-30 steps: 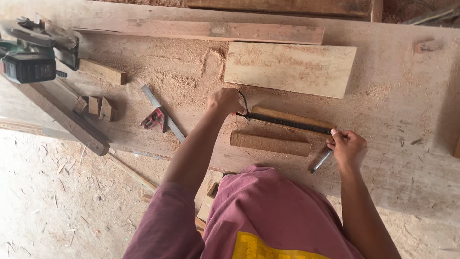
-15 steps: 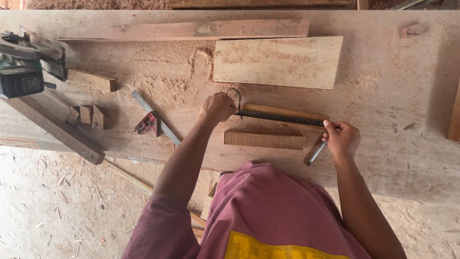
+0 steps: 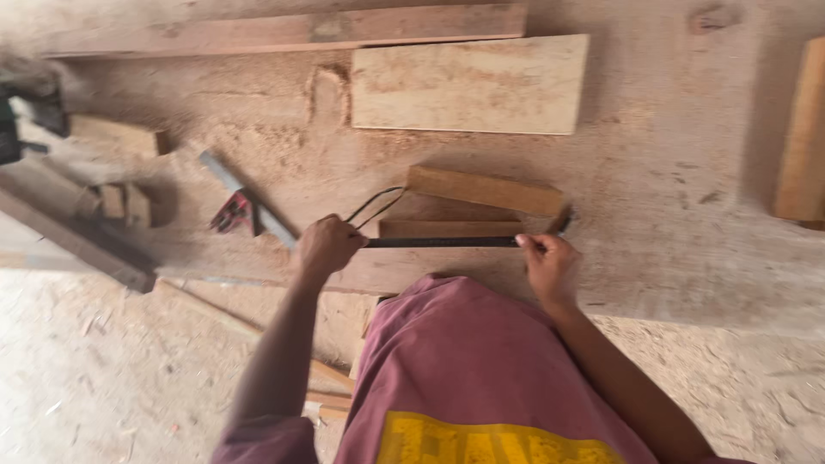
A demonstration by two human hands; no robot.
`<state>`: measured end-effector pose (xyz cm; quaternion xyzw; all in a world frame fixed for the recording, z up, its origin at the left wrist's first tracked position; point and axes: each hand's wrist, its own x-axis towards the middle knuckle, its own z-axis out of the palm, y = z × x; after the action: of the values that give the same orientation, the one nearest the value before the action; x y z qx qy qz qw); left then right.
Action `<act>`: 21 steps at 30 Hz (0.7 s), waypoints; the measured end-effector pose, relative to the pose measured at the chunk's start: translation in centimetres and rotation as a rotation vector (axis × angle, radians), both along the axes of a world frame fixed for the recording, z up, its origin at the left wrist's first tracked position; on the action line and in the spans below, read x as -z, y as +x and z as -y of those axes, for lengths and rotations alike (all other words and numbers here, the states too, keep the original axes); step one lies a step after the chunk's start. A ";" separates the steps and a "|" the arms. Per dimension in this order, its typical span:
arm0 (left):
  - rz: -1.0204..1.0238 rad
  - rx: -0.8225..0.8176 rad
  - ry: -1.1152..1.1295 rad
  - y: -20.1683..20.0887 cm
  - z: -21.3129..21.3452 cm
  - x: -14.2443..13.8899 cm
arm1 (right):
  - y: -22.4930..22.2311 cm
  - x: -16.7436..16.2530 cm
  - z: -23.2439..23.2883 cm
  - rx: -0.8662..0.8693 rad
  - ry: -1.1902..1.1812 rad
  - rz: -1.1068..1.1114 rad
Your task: The person uses a cordless circular saw to cut a wooden plank on a workbench. They then measure and mark smaller wooden pieces with a tape measure, pencil, and square before cutting them with the saw. The cut pieces are stacked on the workbench.
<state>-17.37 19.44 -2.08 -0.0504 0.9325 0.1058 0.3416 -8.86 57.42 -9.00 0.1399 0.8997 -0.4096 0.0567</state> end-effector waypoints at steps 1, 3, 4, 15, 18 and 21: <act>-0.017 -0.009 0.010 0.3 0.1 0.6 | -0.2 0.2 0.1 -0.041 0.031 -0.013; -0.024 -0.058 0.034 0.7 0.3 1.5 | -0.4 0.2 0.2 -0.030 -0.016 -0.041; -0.014 -0.100 0.044 0.9 0.4 1.8 | -0.4 0.2 0.2 -0.028 -0.039 -0.056; -0.065 -0.125 0.047 0.1 0.2 1.5 | -0.6 0.4 0.5 0.070 -0.136 0.126; -0.023 -0.136 0.069 -0.5 0.4 1.8 | -0.6 0.1 0.6 0.133 -0.188 0.162; -0.009 -0.132 0.071 -0.6 0.7 2.1 | -0.5 -0.2 0.9 0.142 -0.156 0.175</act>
<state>-17.99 18.78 -4.19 -0.0992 0.9243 0.1614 0.3312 -9.38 56.53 -8.79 0.2335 0.8446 -0.4676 0.1164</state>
